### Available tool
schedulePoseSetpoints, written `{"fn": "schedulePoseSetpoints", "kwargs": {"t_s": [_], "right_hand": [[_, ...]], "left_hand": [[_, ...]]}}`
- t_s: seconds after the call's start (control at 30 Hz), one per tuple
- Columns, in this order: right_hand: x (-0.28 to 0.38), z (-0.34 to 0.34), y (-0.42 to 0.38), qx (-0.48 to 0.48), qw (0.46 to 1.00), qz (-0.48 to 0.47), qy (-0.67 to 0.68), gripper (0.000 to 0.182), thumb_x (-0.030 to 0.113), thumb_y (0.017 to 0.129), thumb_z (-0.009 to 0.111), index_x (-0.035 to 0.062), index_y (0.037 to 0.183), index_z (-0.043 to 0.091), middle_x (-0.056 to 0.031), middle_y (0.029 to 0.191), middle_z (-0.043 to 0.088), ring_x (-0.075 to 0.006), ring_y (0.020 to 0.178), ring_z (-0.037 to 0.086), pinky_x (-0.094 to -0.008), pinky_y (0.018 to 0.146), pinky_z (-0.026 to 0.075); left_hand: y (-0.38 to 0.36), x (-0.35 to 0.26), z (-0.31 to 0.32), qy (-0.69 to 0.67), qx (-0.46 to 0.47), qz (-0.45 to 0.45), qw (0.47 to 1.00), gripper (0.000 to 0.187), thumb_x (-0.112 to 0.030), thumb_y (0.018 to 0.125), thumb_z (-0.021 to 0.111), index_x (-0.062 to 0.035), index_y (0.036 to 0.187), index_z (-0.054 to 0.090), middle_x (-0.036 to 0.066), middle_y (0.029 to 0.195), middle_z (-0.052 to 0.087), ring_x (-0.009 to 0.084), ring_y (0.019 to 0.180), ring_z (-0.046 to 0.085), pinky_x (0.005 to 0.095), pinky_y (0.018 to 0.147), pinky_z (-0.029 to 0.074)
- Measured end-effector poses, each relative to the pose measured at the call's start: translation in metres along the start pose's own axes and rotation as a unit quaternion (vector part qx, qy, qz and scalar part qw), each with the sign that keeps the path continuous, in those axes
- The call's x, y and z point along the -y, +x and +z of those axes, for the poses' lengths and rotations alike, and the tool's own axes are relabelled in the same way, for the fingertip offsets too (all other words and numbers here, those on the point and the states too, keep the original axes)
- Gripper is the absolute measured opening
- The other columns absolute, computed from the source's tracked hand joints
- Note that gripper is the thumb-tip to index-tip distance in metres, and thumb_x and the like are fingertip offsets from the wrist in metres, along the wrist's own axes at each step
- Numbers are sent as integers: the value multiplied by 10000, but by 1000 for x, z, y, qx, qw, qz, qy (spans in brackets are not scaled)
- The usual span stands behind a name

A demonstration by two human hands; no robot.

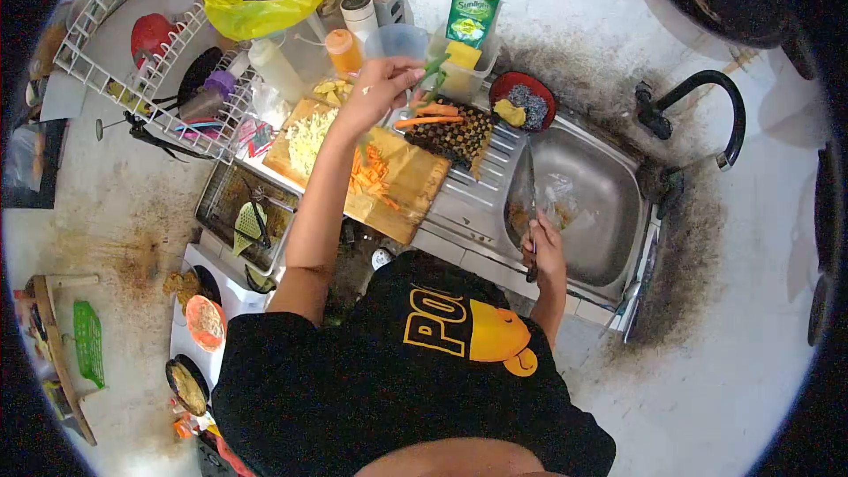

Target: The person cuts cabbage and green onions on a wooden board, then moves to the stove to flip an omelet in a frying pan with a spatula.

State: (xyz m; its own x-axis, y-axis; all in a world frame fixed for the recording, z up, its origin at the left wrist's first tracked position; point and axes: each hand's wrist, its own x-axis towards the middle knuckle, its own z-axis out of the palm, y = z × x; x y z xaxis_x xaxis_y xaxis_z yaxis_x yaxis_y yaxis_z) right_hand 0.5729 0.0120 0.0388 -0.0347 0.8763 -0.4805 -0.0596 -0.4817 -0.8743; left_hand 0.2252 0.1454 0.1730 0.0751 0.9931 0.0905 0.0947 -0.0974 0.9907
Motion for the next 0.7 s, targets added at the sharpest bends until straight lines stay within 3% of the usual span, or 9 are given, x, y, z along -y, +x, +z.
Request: {"fn": "schedulePoseSetpoints", "kwargs": {"t_s": [0.1, 0.2, 0.33, 0.4, 0.43, 0.47, 0.53, 0.57, 0.7], "right_hand": [[10, 15, -6, 16, 1000, 4, 2, 508, 244, 1007, 513, 155, 1489, 382, 33, 631, 396, -61, 476, 331, -223, 424, 283], [10, 21, -3, 26, 1000, 1, 4, 483, 222, 1007, 511, 174, 1478, 418, 44, 634, 400, -50, 492, 339, -211, 436, 295], [22, 33, -11, 66, 997, -36, 0, 501, 242, 1024, 479, 200, 1509, 360, 66, 623, 362, -39, 496, 313, -195, 437, 278], [46, 48, -29, 138, 988, -67, -21, 509, 252, 1033, 459, 218, 1523, 327, 71, 622, 345, -35, 501, 308, -189, 437, 274], [56, 56, -36, 205, 973, -103, -37, 516, 263, 1041, 439, 237, 1536, 293, 77, 620, 328, -32, 506, 302, -184, 438, 269], [61, 62, -38, 209, 972, -100, -39, 516, 263, 1041, 439, 237, 1536, 293, 77, 620, 328, -32, 506, 302, -184, 438, 269], [65, 72, -40, 251, 963, -77, -60, 521, 278, 1051, 413, 268, 1547, 252, 79, 617, 312, -28, 509, 293, -177, 441, 264], [58, 74, -35, 249, 964, -79, -58, 508, 266, 1050, 417, 288, 1538, 277, 79, 623, 317, -26, 503, 289, -177, 437, 267], [44, 71, -30, 240, 968, -65, -41, 503, 256, 1048, 424, 281, 1533, 295, 78, 629, 322, -22, 503, 288, -177, 433, 271]], "left_hand": [[-32, 17, 10, 65, -94, 9, 993, 204, -106, 921, 626, 31, 1072, 633, 37, 716, 653, 54, 534, 511, 209, 450, 371], [-66, 60, 29, 19, -98, -47, 994, 210, -91, 907, 639, 38, 1072, 630, 53, 740, 672, 71, 560, 563, 215, 456, 403], [-102, 63, 45, -10, -149, -84, 985, 169, -105, 908, 649, 32, 1006, 638, 60, 738, 671, 66, 562, 556, 224, 465, 408], [-116, 45, 49, 76, -156, -98, 980, 178, -83, 861, 684, 19, 1004, 661, 88, 728, 692, 99, 579, 596, 271, 485, 440], [-123, 32, 55, 179, -160, -77, 968, 154, -107, 847, 701, -5, 961, 679, 134, 745, 695, 198, 613, 654, 341, 552, 482], [-130, 35, 61, 178, -164, -81, 967, 154, -107, 847, 701, -5, 961, 679, 134, 745, 695, 198, 613, 654, 341, 552, 482], [-140, 41, 71, 342, -196, 26, 919, 164, -131, 836, 710, -29, 963, 691, 185, 797, 687, 329, 693, 673, 403, 628, 503], [-142, 41, 76, 338, -212, -5, 917, 180, -154, 831, 716, -35, 966, 702, 209, 831, 679, 386, 756, 662, 432, 657, 506], [-127, 61, 78, 321, -319, 23, 891, 200, -139, 827, 723, -38, 999, 716, 188, 857, 686, 360, 749, 666, 407, 656, 513]]}}
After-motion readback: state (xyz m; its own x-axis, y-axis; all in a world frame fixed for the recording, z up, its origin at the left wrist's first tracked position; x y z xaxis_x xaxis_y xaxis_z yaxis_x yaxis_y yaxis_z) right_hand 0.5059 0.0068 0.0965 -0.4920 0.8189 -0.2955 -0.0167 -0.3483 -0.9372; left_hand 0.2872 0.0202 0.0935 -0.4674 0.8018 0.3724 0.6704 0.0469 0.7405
